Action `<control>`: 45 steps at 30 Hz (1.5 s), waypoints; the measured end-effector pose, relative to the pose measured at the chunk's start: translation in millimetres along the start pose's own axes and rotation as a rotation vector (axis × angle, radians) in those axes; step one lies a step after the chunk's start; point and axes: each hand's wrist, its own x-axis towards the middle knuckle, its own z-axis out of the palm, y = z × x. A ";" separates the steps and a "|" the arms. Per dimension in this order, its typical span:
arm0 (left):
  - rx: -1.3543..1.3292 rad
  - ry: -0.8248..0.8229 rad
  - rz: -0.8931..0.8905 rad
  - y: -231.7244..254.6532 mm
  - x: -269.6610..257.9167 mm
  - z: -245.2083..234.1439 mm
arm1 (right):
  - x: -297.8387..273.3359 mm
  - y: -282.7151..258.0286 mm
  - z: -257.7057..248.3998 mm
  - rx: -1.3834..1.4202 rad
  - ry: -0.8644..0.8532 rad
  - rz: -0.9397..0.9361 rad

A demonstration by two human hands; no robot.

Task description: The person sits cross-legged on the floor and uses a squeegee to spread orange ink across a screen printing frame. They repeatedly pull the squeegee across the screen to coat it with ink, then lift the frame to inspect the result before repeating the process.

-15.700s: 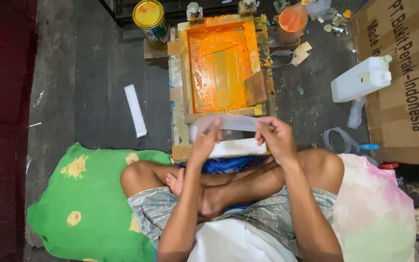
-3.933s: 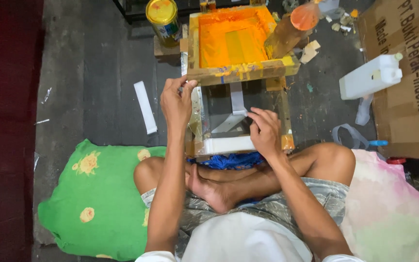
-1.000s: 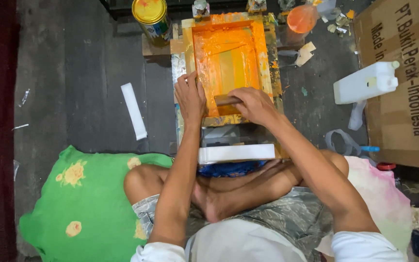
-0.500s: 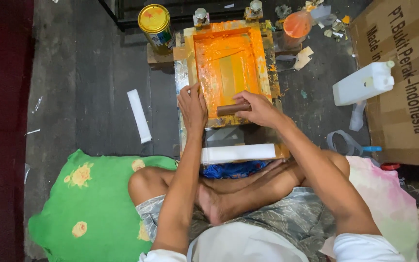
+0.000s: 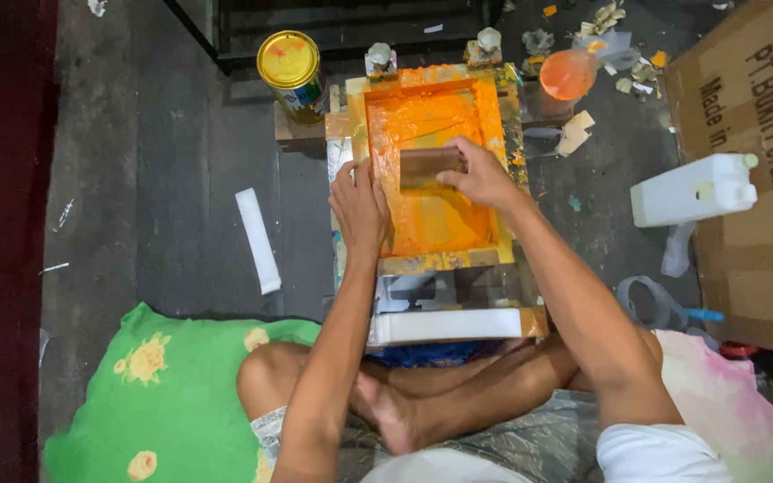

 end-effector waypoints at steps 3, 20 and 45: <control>0.068 0.015 -0.151 -10.8 5.8 19.3 | 33.6 11.3 -6.6 -0.061 0.055 -0.045; -0.043 -0.066 -0.205 -23.8 -15.5 18.9 | -70.8 -36.2 21.7 0.003 0.105 -0.115; 0.030 -0.098 -0.245 -33.9 -29.3 23.1 | -79.6 -36.9 9.1 -0.014 -0.092 0.123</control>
